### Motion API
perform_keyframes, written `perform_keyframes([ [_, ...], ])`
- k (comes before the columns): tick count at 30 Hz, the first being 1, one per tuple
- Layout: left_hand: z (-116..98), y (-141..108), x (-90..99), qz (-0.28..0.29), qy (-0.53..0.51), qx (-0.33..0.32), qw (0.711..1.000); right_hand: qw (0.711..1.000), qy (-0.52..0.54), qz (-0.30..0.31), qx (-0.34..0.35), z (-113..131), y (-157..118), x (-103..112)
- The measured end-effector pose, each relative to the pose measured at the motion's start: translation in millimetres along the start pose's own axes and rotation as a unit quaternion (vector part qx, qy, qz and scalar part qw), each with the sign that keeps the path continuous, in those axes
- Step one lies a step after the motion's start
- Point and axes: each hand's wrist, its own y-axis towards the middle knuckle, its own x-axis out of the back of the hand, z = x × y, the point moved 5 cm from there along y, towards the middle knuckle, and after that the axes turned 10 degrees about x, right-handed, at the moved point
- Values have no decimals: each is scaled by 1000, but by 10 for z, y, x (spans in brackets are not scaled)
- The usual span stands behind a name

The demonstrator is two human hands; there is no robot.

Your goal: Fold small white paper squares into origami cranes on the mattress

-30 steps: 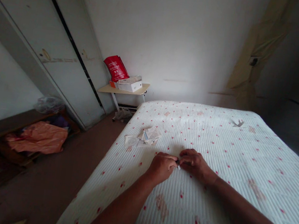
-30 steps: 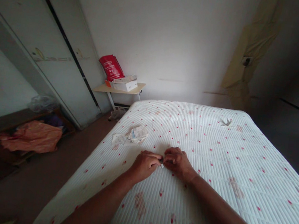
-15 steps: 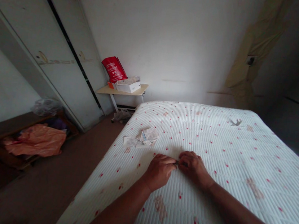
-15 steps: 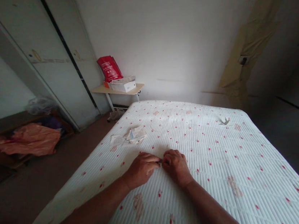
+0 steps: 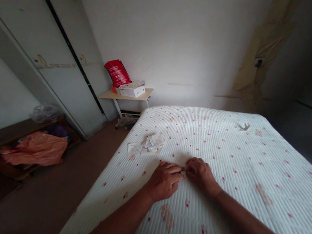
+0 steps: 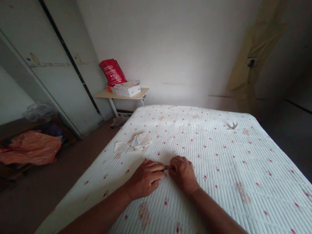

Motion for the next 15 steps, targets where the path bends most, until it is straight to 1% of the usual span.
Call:
perform_keyframes([
  [6, 15, -7, -7, 11, -11, 6, 1000, 1000, 3, -5, -9, -44, 1, -32],
  [9, 1, -7, -7, 14, -16, -7, 1000, 1000, 9, -1, -9, -41, 6, -23],
  [15, -13, -2, -17, 8, 3, -5, 1000, 1000, 16, 6, -26, -35, 9, -8],
])
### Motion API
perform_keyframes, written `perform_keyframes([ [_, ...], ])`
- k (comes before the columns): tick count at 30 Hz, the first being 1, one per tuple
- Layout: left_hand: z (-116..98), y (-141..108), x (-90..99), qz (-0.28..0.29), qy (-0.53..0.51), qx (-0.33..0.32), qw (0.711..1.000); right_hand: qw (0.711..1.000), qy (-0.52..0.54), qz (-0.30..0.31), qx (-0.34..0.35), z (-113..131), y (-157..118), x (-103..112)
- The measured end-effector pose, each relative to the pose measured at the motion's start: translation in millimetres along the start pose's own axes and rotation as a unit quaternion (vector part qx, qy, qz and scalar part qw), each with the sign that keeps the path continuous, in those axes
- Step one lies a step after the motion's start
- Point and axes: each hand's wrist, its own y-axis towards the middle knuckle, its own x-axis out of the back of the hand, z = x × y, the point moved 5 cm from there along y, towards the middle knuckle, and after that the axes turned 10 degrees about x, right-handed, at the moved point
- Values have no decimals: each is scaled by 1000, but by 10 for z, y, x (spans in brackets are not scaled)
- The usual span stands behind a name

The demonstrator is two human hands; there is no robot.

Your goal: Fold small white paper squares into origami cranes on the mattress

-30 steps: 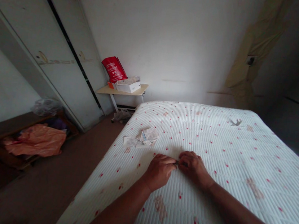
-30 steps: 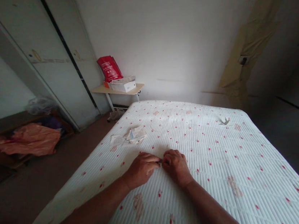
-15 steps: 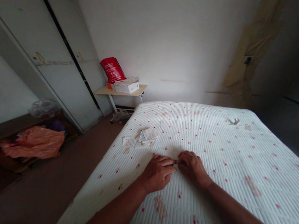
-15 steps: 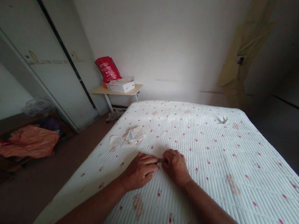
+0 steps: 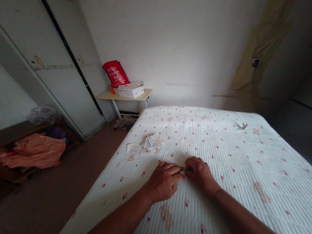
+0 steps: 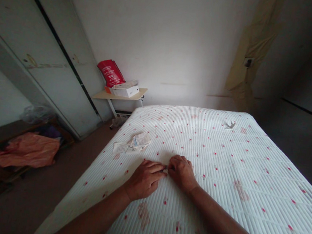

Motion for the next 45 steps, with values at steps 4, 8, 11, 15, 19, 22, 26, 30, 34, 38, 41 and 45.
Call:
perform_keyframes([
  [4, -1, 2, -18, -5, 0, 8, 1000, 1000, 19, -13, 2, -54, 4, -13],
  [8, 9, 0, -27, -4, -2, 12, 1000, 999, 44, -26, 17, -118, 8, 19],
  [11, 10, -3, -22, -4, -4, 7, 1000, 998, 55, -30, 25, -149, 9, 56],
  [15, 14, -6, -18, -2, -5, 9, 1000, 996, 78, -37, 25, -193, -7, 95],
  [19, 24, -8, -30, -5, -14, 16, 1000, 984, 166, -58, 38, -270, -62, 156],
  [22, 31, -8, -40, -7, -19, 18, 1000, 973, 218, -65, 24, -337, -100, 175],
  [26, 28, -7, -33, -5, -30, 15, 999, 980, 188, -51, 46, -280, -103, 154],
  [30, 38, -11, -31, -2, -41, 18, 999, 985, 162, -25, 48, -202, -112, 153],
  [34, 83, -12, -38, -7, -66, 27, 997, 986, 148, 8, 81, -135, -128, 186],
  [38, 103, 10, -27, -22, -95, 41, 994, 986, 121, 20, 108, -97, -96, 207],
  [41, 94, 63, -39, -36, -109, 91, 989, 986, 119, 25, 109, -88, -63, 209],
  [45, 83, 145, -106, -55, -86, 206, 973, 984, 124, 32, 122, -87, -49, 204],
])
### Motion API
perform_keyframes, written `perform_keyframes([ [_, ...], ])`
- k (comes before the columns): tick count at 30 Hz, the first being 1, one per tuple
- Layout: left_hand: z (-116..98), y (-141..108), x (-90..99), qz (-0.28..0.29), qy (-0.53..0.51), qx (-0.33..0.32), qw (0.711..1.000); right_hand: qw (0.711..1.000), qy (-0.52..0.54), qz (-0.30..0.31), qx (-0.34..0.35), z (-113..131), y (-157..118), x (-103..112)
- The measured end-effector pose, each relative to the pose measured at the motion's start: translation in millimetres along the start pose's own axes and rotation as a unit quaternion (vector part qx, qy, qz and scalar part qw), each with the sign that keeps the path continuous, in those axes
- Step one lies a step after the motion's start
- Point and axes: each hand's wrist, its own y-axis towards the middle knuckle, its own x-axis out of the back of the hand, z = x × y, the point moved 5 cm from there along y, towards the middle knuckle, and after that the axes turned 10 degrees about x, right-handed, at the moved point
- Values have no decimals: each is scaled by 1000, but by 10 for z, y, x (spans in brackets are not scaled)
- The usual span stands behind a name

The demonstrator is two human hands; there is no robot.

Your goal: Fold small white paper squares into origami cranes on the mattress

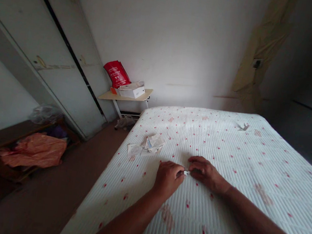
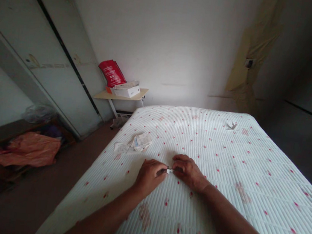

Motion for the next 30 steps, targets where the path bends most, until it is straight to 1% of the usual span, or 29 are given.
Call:
perform_keyframes([
  [5, -60, 17, -76, -35, 31, 37, 998, 1000, 9, -5, 16, -49, -19, -11],
  [11, -63, -24, -46, -50, -13, 22, 998, 1000, 29, 2, 12, -51, -20, 1],
  [19, -178, -60, -34, -41, 47, 25, 998, 999, 10, 22, 35, -36, 19, 14],
  [22, -188, -56, -51, -33, 64, 29, 997, 999, 14, 27, 43, -45, 35, 22],
  [25, -170, -49, -59, -28, 64, 35, 997, 998, 17, 33, 57, -53, 37, 28],
  [30, -136, -47, -52, -17, 36, 45, 998, 996, 5, 36, 85, -57, 25, 43],
])
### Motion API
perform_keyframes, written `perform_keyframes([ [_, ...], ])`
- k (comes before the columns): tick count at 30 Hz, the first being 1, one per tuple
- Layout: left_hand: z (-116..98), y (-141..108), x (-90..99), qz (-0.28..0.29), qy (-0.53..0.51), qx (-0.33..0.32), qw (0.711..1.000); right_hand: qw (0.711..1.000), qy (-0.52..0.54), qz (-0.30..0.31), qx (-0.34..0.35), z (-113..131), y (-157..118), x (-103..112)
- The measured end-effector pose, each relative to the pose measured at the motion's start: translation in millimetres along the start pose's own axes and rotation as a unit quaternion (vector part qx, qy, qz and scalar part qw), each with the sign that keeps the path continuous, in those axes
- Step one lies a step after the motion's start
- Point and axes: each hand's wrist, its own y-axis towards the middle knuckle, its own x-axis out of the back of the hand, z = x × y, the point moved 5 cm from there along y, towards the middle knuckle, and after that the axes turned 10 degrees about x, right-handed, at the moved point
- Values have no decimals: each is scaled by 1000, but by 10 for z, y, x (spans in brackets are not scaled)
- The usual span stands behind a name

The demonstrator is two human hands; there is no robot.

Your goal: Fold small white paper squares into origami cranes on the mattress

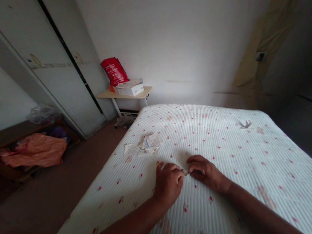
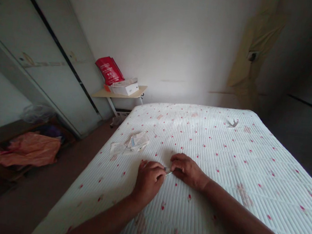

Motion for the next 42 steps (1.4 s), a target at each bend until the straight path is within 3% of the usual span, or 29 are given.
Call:
perform_keyframes([
  [7, 46, -1, -22, -11, -28, 2, 1000, 998, -57, -6, 15, 14, -16, -56],
  [12, 57, 10, -38, -9, -32, -2, 999, 995, -93, -15, -24, -46, -23, -140],
  [18, 52, 3, -38, -26, -27, -5, 999, 992, -110, 28, -46, -16, 2, -129],
  [23, 52, 14, -36, -36, -28, -6, 999, 994, -100, 18, -30, 35, -2, -90],
  [31, 58, 27, -49, -43, -24, 2, 999, 988, -141, 56, -30, -12, 17, -196],
  [42, 78, 56, -44, -27, 13, 16, 999, 983, -126, 89, -104, 38, 132, -151],
])
